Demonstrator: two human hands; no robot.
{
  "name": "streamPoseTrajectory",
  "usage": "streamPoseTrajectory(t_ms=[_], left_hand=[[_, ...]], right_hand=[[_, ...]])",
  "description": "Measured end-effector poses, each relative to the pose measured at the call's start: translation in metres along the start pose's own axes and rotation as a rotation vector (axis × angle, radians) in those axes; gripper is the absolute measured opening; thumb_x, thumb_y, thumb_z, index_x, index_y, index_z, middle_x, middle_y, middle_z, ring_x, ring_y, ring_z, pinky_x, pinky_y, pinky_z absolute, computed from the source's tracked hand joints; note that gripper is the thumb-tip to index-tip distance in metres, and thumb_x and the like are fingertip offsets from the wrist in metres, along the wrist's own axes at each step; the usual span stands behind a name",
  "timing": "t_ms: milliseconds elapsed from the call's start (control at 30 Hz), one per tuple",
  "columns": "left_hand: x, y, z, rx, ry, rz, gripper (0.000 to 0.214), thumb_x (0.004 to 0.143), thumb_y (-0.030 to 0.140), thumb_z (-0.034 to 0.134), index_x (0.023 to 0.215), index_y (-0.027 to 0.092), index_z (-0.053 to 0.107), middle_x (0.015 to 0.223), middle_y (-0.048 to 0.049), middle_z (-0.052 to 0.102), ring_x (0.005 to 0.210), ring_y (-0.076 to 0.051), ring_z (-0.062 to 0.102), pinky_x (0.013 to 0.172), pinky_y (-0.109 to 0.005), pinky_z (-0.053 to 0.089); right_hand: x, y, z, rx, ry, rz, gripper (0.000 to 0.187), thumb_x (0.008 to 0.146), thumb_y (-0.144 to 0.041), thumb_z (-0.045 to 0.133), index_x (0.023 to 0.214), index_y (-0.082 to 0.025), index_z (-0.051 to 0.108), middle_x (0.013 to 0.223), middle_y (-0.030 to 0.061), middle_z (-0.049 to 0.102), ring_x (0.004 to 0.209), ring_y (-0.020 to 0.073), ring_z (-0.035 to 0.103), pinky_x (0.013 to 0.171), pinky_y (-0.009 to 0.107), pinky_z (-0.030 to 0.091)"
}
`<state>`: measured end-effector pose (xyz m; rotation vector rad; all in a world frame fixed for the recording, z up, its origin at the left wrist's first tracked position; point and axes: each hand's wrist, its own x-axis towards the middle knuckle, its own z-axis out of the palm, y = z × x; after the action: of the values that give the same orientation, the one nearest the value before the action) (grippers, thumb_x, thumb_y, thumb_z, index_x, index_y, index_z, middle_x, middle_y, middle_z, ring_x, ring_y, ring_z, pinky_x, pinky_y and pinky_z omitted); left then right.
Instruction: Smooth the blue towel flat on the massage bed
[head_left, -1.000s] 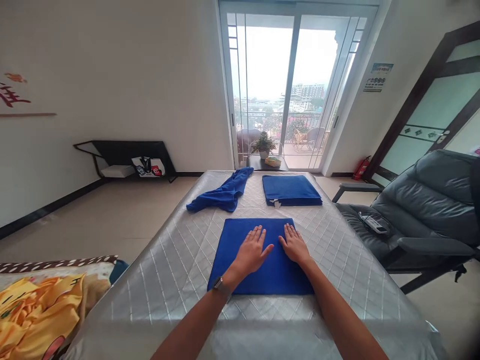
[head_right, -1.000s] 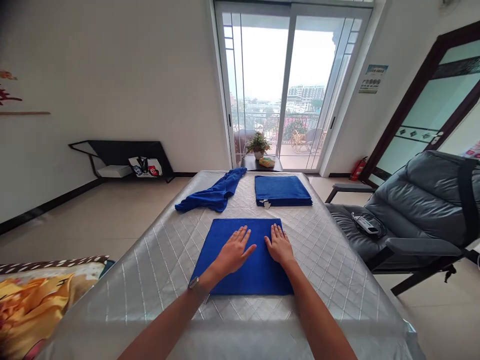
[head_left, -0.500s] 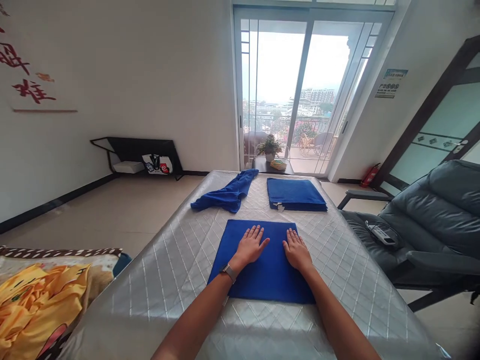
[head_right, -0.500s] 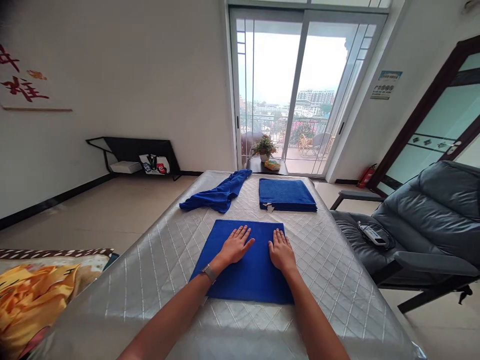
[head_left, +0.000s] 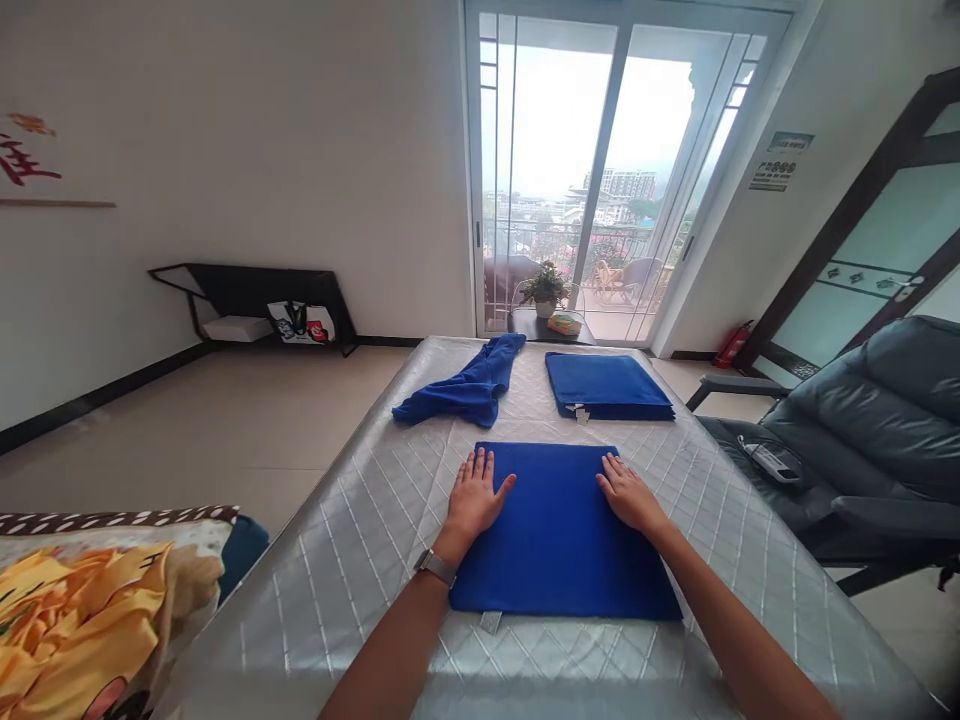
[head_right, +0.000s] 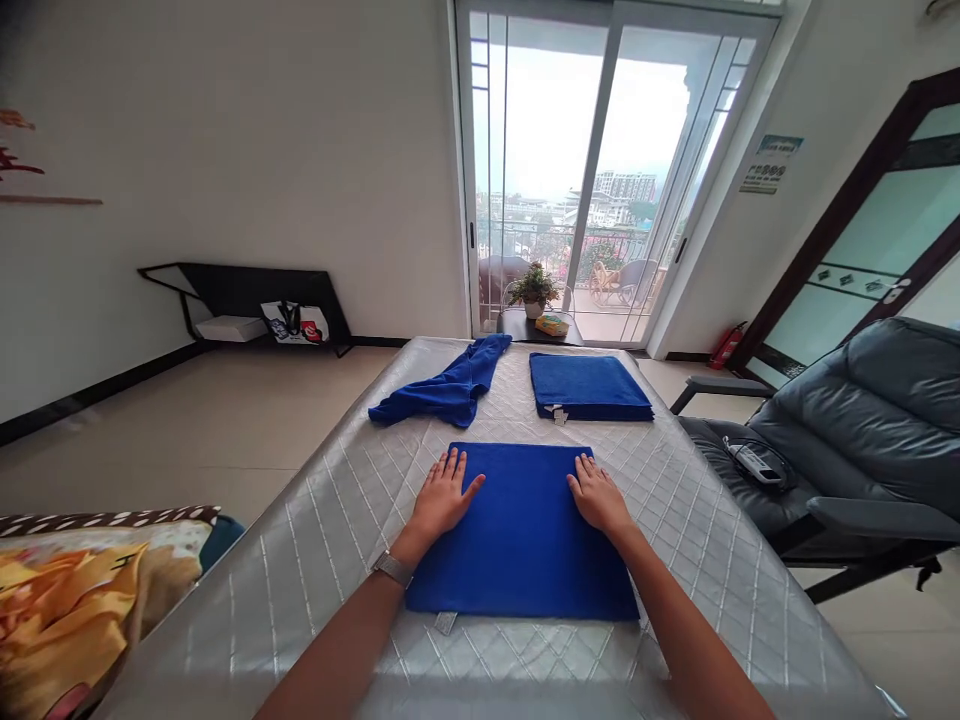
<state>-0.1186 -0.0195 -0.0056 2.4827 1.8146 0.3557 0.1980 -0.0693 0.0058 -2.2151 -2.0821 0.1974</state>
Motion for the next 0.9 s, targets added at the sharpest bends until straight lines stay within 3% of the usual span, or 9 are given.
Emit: streamPoseTrajectory(t_ms=[300,600,767,900], left_hand=[[0.000,-0.003,0.000,0.019,-0.006,-0.002,0.089,0.096,0.071,0.012,0.155,0.006,0.031,0.161,-0.0178,0.026,0.149,-0.030,0.023,0.121,-0.045,0.021],[0.002,-0.006,0.006,0.058,-0.014,0.011,0.086,0.098,0.069,0.017,0.156,0.007,0.026,0.161,-0.0182,0.025,0.150,-0.030,0.021,0.121,-0.046,0.021],[0.003,-0.010,-0.002,0.095,-0.091,0.018,0.086,0.098,0.069,0.015,0.156,0.006,0.025,0.162,-0.0183,0.022,0.150,-0.029,0.020,0.121,-0.044,0.021],[0.013,0.011,-0.013,0.180,-0.116,-0.089,0.089,0.097,0.070,0.020,0.153,0.000,0.031,0.158,-0.0235,0.029,0.148,-0.034,0.025,0.120,-0.047,0.020]], right_hand=[[0.008,0.005,0.014,0.004,0.108,-0.002,0.065,0.101,-0.040,0.021,0.155,-0.004,0.028,0.163,0.0135,0.025,0.151,0.0218,0.019,0.123,0.039,0.017],[0.009,-0.008,0.001,-0.032,0.068,0.014,0.065,0.101,-0.039,0.020,0.156,-0.005,0.025,0.164,0.0103,0.021,0.152,0.0215,0.014,0.123,0.039,0.009],[0.012,-0.011,-0.002,0.051,0.063,0.034,0.067,0.101,-0.042,0.019,0.157,-0.005,0.023,0.165,0.0098,0.019,0.152,0.0208,0.012,0.123,0.038,0.008],[0.012,-0.010,0.000,0.091,0.075,0.036,0.066,0.101,-0.041,0.018,0.157,-0.006,0.024,0.165,0.0092,0.020,0.152,0.0196,0.012,0.123,0.036,0.007]])
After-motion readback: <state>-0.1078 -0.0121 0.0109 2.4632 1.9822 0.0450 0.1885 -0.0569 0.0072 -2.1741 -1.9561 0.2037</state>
